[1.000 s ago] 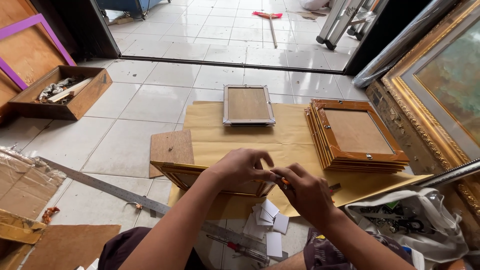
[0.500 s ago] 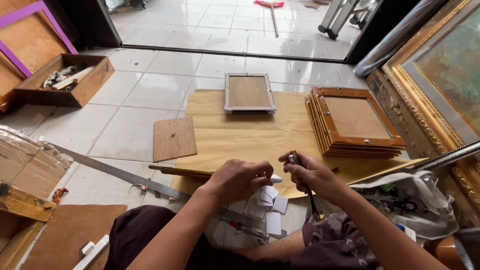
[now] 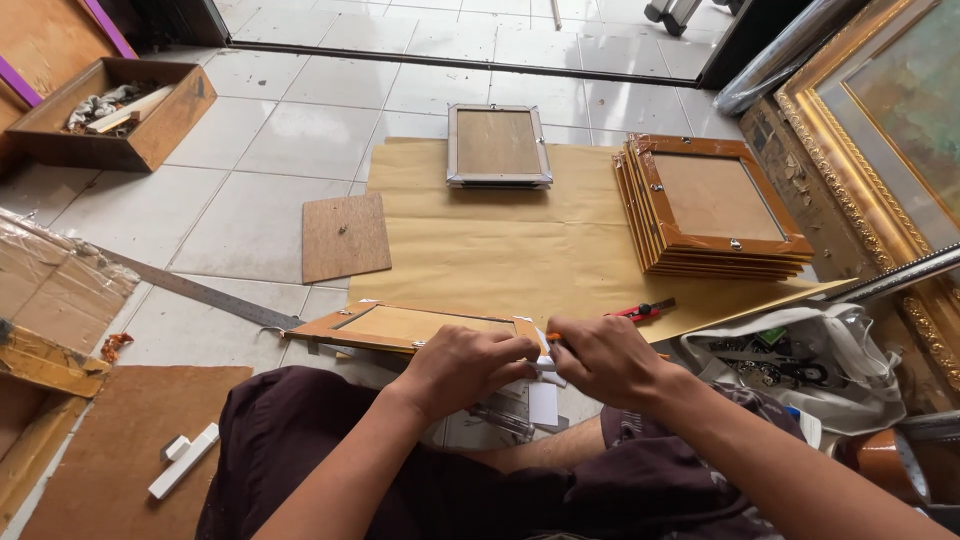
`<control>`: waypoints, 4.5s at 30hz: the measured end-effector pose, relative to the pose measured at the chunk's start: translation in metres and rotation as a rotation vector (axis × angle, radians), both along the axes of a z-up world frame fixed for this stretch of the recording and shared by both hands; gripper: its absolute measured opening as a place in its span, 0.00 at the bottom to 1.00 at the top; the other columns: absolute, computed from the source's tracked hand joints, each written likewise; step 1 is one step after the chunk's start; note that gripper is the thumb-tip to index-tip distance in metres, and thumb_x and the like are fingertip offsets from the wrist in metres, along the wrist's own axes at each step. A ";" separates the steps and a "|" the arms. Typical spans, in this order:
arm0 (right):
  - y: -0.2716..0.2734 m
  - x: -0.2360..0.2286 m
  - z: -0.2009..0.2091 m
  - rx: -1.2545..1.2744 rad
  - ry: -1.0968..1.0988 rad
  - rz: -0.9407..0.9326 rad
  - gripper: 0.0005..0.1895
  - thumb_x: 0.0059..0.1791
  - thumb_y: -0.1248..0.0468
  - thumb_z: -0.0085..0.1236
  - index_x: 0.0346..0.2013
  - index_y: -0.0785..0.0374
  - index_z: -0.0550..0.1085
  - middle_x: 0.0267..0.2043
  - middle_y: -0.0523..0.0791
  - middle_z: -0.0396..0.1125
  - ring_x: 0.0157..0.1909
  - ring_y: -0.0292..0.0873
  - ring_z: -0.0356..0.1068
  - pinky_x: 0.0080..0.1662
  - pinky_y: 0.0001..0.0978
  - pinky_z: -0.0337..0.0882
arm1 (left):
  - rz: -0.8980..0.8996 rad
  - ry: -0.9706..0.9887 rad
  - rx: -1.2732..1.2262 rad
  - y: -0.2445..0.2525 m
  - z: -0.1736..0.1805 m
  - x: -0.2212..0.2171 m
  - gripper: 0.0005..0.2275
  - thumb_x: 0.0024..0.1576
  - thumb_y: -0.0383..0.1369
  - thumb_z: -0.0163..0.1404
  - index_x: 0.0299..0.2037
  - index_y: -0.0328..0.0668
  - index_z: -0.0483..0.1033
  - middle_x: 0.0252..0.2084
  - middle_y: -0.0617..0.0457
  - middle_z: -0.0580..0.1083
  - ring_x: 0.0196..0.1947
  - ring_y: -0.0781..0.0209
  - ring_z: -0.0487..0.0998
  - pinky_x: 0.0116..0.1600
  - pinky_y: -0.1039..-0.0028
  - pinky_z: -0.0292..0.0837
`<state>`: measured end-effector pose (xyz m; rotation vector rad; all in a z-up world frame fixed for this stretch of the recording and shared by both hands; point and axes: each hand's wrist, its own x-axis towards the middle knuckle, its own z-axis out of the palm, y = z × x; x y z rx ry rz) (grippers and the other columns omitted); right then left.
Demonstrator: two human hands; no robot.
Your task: Applying protective corner pieces to various sizes of wooden picture frames.
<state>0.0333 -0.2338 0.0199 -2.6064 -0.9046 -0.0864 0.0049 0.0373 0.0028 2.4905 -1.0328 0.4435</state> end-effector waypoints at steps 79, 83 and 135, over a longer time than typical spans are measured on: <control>-0.012 0.161 -0.072 1.424 0.870 -0.583 0.35 0.55 0.48 0.48 0.74 0.60 0.66 0.72 0.43 0.65 0.27 0.35 0.50 0.43 0.46 0.70 | 0.341 0.134 -0.192 0.027 0.186 0.157 0.14 0.65 0.46 0.60 0.35 0.47 0.87 0.20 0.56 0.80 0.15 0.60 0.74 0.29 0.65 0.71; -0.004 0.169 -0.113 0.715 0.644 -0.739 0.28 0.49 0.49 0.67 0.58 0.62 0.78 0.54 0.51 0.78 0.50 0.49 0.78 0.45 0.42 0.76 | 0.377 -0.005 0.170 0.025 0.153 0.165 0.16 0.68 0.50 0.58 0.36 0.49 0.83 0.26 0.54 0.83 0.18 0.53 0.80 0.31 0.59 0.75; 0.057 0.156 -0.016 1.631 0.570 -0.320 0.08 0.57 0.69 0.64 0.51 0.62 0.78 0.35 0.43 0.66 0.28 0.35 0.59 0.33 0.35 0.65 | 0.358 0.144 0.049 -0.021 0.120 0.207 0.16 0.55 0.56 0.68 0.39 0.60 0.83 0.22 0.64 0.83 0.16 0.63 0.81 0.26 0.65 0.72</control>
